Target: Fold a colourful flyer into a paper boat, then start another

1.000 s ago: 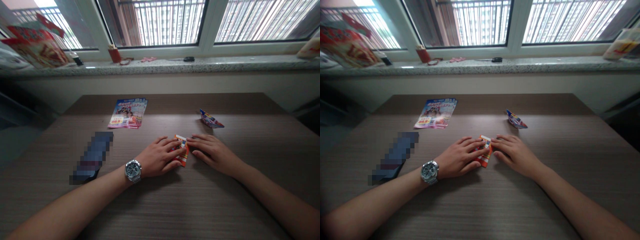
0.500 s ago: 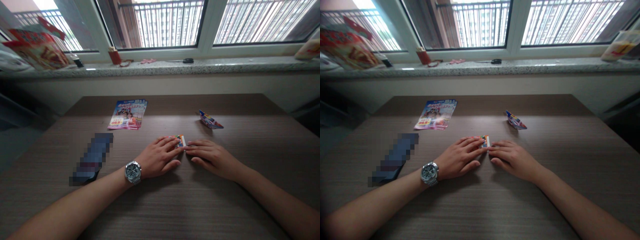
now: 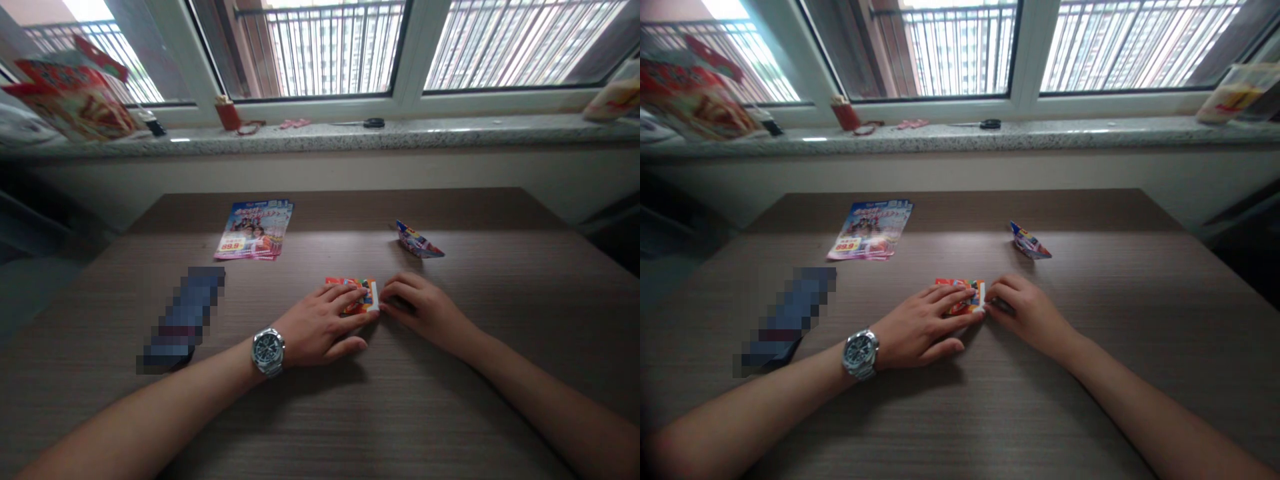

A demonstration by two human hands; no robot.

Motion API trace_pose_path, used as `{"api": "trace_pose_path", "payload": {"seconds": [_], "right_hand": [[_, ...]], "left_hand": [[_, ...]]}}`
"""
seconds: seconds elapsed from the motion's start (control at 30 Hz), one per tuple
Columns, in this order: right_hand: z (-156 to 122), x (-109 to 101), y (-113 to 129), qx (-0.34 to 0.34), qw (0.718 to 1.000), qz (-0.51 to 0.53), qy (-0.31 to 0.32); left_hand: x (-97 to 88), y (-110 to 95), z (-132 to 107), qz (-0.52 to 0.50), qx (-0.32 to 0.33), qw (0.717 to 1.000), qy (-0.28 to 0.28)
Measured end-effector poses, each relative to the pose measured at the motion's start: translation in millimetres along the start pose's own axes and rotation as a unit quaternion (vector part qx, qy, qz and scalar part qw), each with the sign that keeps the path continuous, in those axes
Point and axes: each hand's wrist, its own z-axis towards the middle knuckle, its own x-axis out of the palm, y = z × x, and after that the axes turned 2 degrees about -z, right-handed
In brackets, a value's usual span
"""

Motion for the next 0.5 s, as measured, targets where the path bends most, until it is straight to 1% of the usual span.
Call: {"api": "trace_pose_path", "payload": {"seconds": [0.17,0.33,0.5], "right_hand": [[-0.1,3.5,-1.9,0.000,1.000,0.000,0.011],[1.2,3.2,-3.1,0.007,1.000,-0.011,0.015],[6.5,5.0,-5.1,0.033,0.999,-0.017,0.002]], "left_hand": [[-0.8,-4.5,0.2,-0.008,0.004,1.000,0.020],[-0.4,-5.0,-0.6,-0.021,0.002,1.000,0.013],[-1.4,-5.7,-0.9,-0.028,0.000,1.000,0.009]]}}
